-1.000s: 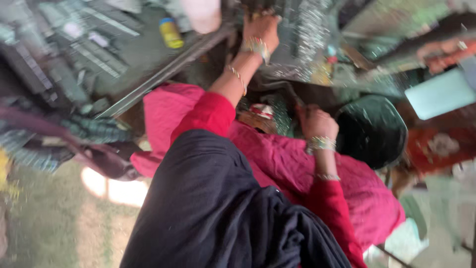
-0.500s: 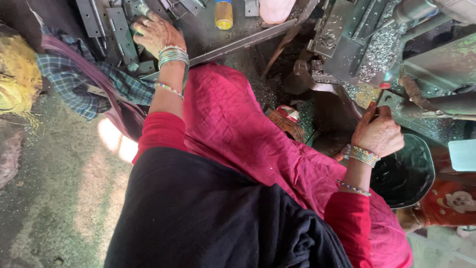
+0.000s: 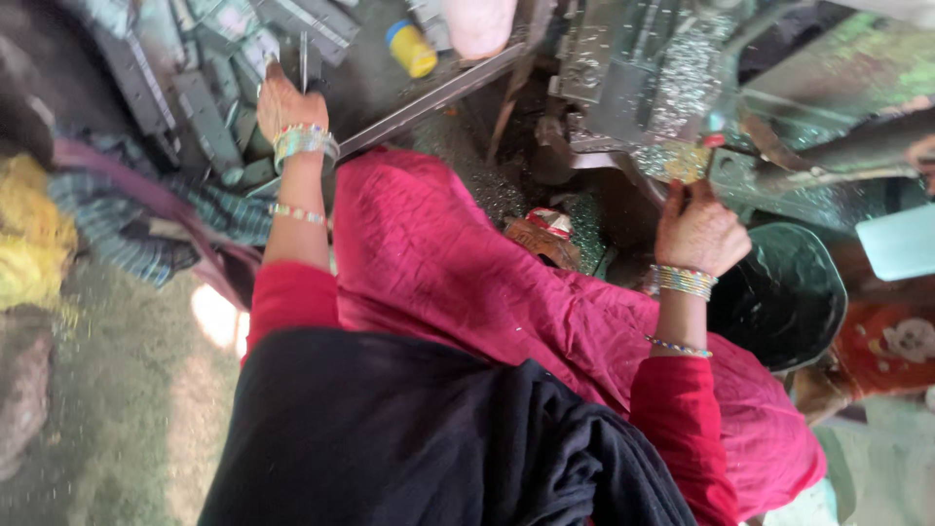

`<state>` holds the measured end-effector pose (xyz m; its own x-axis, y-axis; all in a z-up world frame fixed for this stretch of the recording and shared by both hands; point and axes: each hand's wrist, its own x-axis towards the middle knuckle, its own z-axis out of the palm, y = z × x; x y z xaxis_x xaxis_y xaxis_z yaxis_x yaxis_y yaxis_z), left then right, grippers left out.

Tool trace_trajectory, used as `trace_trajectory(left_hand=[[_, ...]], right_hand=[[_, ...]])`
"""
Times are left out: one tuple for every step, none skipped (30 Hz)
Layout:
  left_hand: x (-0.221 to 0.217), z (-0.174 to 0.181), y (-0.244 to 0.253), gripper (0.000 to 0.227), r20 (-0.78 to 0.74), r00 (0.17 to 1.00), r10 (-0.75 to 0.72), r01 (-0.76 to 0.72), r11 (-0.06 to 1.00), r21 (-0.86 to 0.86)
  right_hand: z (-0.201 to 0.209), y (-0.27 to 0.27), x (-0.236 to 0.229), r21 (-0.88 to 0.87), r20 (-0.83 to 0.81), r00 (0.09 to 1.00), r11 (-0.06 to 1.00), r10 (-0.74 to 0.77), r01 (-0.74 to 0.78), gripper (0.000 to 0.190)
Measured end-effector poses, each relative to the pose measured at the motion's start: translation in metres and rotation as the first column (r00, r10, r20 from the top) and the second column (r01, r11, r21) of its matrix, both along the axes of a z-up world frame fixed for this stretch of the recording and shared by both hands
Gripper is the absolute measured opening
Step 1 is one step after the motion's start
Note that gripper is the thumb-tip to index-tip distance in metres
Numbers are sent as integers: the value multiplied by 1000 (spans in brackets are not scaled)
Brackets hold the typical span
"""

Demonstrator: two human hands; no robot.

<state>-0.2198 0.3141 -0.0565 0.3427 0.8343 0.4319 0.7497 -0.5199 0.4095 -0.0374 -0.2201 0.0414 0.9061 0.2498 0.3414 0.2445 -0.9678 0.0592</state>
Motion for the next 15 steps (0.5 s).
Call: trace_trajectory(left_hand=[[9,15,-11,54,53,985,-161,167,977,-130],[17,29,-27,50,126,942,-311,334,907,-258],[30,44,-47,47,213,872,-440,489,791,-367],[44,59,-70,50,249,744,-620,666,658,-351],[58,72,-94,54,282,578,-766,808,490,-327],[76,84,-121,53,280,566,-775,804,444,-396],[98,92,-153,52,278,553,-785,794,395,-463],[125,98,-184,55,345,496,-797,841,342,-419],[149,99,-216,51,248,564,-788,804,455,-382],[170,96,-249,48,153,630,-762,758,560,-334],[188,90,-279,43,28,652,-758,733,620,-280],[200,81,-305,39,-93,671,-736,708,672,-217],[204,71,-327,41,-172,670,-722,705,691,-156],[205,62,-344,44,-248,671,-698,701,707,-92],[203,54,-356,47,-322,673,-666,697,716,-25]], right_hand=[[0,3,0,-31,-24,1000,999,-8,7,34],[1,1,0,-73,-48,999,997,-20,16,33],[2,0,1,-59,-48,998,998,-38,35,35],[1,2,2,-47,-50,998,998,-48,45,37],[1,1,1,-35,-51,997,998,-57,56,39],[1,2,2,-21,-70,996,998,-57,55,38],[1,2,2,-7,-89,995,998,-55,55,37],[1,3,2,13,-107,993,999,-50,52,37],[1,3,2,3,-99,994,999,-43,44,36],[2,2,1,-10,-94,995,999,-37,37,36],[3,1,0,-23,-89,996,999,-31,29,36],[3,0,-2,1,-103,994,1000,-28,28,36],[4,-1,-4,25,-117,993,999,-24,27,35],[6,0,-5,51,-129,991,998,-17,23,35],[8,0,-5,22,-169,985,1000,-15,19,37]])
